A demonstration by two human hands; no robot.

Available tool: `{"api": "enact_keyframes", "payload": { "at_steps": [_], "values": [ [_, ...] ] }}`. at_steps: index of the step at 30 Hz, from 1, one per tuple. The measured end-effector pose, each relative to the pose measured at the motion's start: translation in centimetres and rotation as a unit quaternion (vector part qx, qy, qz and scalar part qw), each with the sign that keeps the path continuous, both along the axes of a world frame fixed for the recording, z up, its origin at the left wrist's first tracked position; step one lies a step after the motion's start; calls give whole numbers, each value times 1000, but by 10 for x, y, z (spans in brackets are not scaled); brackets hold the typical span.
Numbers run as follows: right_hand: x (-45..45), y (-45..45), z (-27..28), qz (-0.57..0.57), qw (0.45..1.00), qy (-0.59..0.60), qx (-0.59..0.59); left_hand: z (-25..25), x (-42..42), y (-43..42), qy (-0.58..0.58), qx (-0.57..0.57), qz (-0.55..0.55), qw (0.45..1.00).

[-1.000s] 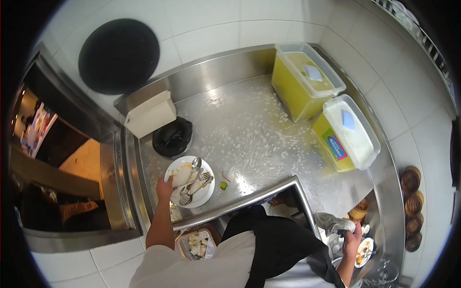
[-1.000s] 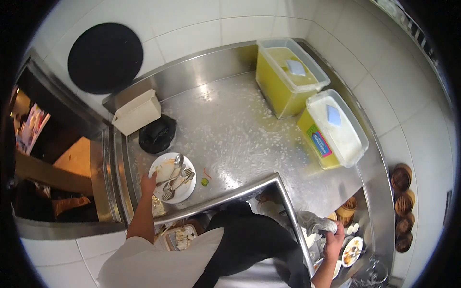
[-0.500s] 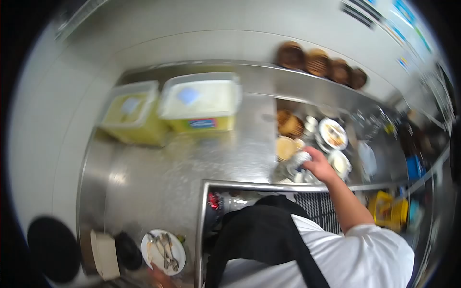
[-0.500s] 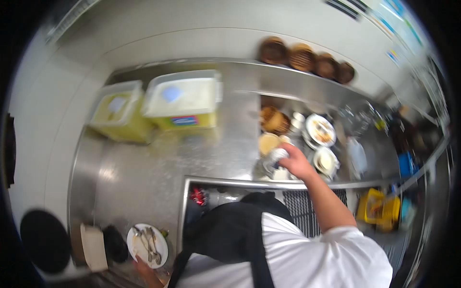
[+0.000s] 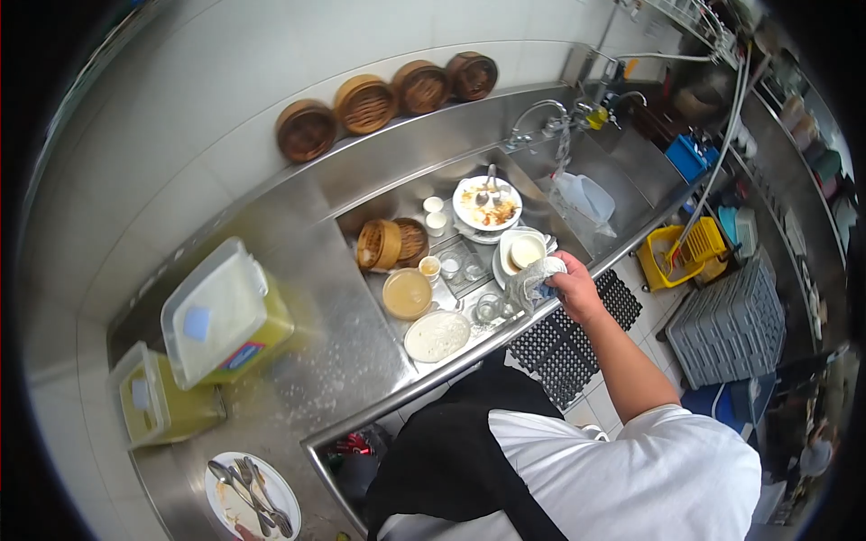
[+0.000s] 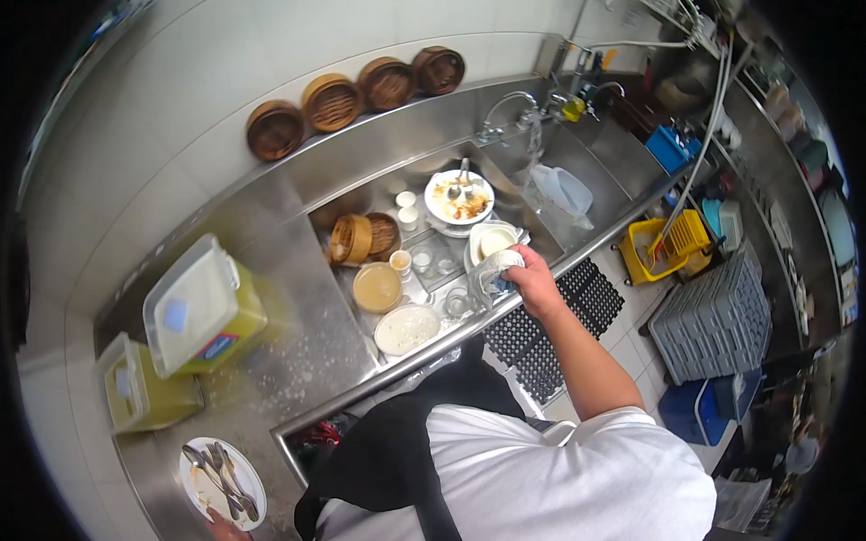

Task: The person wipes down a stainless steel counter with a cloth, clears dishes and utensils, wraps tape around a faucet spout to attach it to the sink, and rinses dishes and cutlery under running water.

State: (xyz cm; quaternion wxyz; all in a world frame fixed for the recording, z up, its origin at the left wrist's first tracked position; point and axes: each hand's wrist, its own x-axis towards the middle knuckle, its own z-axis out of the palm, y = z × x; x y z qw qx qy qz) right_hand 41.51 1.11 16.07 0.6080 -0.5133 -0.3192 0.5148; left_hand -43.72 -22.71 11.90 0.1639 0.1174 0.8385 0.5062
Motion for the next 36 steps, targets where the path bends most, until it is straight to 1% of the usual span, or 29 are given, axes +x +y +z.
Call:
{"api": "enact_keyframes", "payload": {
  "at_steps": [3, 6, 8, 9, 10, 12, 14, 16, 18, 19, 20, 21, 22, 24, 25, 26, 28, 29, 32, 33, 34, 36],
  "values": [
    [44, 5, -19, -34, 999, 15, 3, 11, 34, 94, -40, 76, -105, 991],
    [86, 12, -38, -47, 999, -5, -15, -6, 89, 180, -88, 137, -200, 966],
    [112, 20, -52, -27, 999, -25, -15, 25, 218, 242, -159, 171, -194, 953],
    [123, 25, -55, -25, 999, -22, -30, 19, 256, 274, -153, 152, -198, 956],
    [135, 32, -59, -10, 999, -32, -43, 3, 293, 307, -146, 132, -200, 960],
    [153, 44, -69, 23, 998, -30, -59, -23, 381, 367, -184, 131, -246, 942],
    [169, 55, -75, 70, 995, -41, -63, -52, 475, 420, -203, 136, -278, 929],
    [184, 66, -78, 105, 991, -28, -82, -86, 561, 467, -210, 136, -298, 921],
    [194, 80, -70, 123, 989, -11, -79, -136, 627, 514, -190, 121, -342, 912],
    [203, 87, -77, 150, 987, -28, -55, -162, 660, 535, -204, 139, -344, 906],
    [209, 94, -72, 164, 984, -21, -62, -188, 689, 554, -219, 157, -343, 900],
    [211, 102, -73, 166, 984, 1, -62, -223, 711, 577, -219, 154, -351, 897],
    [215, 109, -69, 169, 983, 22, -64, -245, 733, 594, -222, 148, -357, 895],
    [224, 122, -63, 175, 982, 15, -66, -250, 781, 615, -204, 139, -361, 899],
    [227, 126, -61, 177, 982, 14, -66, -244, 799, 623, -186, 112, -358, 908],
    [232, 131, -59, 179, 982, 13, -66, -251, 813, 632, -191, 108, -353, 909],
    [239, 139, -60, 187, 980, 17, -60, -264, 831, 646, -177, 107, -348, 914],
    [243, 143, -60, 192, 980, 23, -47, -268, 839, 650, -143, 91, -350, 921],
    [251, 157, -60, 207, 975, 41, -62, -271, 859, 656, -150, 67, -331, 929],
    [252, 164, -62, 211, 975, 46, -58, -268, 867, 655, -132, 50, -330, 933],
    [253, 169, -65, 219, 973, 49, -62, -275, 871, 656, -107, 17, -341, 934],
    [252, 178, -73, 223, 971, 49, -65, -279, 884, 653, -34, 55, -351, 934]
  ]
}}
